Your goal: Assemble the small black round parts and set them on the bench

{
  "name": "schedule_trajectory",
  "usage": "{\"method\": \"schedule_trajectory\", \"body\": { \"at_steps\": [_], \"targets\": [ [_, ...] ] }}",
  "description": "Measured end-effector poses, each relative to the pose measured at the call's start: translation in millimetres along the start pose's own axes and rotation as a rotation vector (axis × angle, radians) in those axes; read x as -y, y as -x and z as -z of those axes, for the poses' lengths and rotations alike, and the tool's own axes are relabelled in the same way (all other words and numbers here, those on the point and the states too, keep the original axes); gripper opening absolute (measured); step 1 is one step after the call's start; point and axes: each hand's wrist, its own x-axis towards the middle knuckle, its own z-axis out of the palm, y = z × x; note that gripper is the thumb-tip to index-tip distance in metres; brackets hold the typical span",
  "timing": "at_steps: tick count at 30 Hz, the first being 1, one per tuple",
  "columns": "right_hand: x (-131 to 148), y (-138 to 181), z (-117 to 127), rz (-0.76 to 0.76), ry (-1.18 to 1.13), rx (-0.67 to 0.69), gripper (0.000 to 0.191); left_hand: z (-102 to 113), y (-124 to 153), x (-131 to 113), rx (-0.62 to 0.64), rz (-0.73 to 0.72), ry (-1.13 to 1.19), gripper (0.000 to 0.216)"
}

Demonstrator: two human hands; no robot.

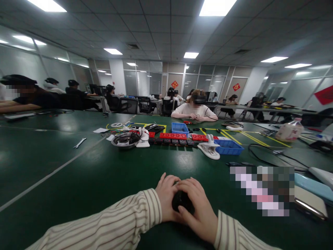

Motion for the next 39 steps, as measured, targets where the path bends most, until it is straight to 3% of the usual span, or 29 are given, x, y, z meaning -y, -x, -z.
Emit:
{"method": "schedule_trajectory", "body": {
  "at_steps": [3, 8, 11, 15, 20, 24, 27, 32, 36, 39],
  "targets": [
    [-4, -2, -6, -0.149, 0.016, -0.066, 0.029, 0, -1, -4, -0.025, 0.041, -0.014, 0.064],
    [-6, -5, -7, -0.237, 0.014, 0.034, 0.014, 1, -4, -2, 0.013, 0.050, 0.031, 0.051],
    [-3, -6, -3, -0.163, -0.031, 0.044, 0.011, 1, -6, 1, 0.040, 0.019, 0.062, 0.047],
    [1, -5, 3, 0.051, -0.072, 0.074, 0.022, 3, -7, 4, 0.104, -0.019, 0.074, 0.042],
    [4, -3, 5, 0.169, -0.106, 0.106, 0.028, 4, -6, 5, 0.139, -0.013, 0.075, 0.067],
    [-2, -3, 3, 0.059, -0.139, -0.003, 0.030, 2, -2, 2, 0.053, 0.037, 0.035, 0.095],
    [-7, -2, -1, -0.064, -0.131, -0.049, 0.031, 2, 0, -4, -0.023, 0.071, -0.030, 0.099],
    [-8, -1, -6, -0.217, -0.069, -0.050, 0.033, 1, 0, -9, -0.043, 0.075, -0.029, 0.079],
    [-5, -3, -7, -0.267, 0.022, 0.006, 0.023, 0, -1, -4, 0.027, 0.060, -0.010, 0.053],
    [-3, -5, -5, -0.247, 0.015, 0.042, 0.016, 1, -3, 1, 0.089, 0.048, 0.031, 0.056]
  ]
}}
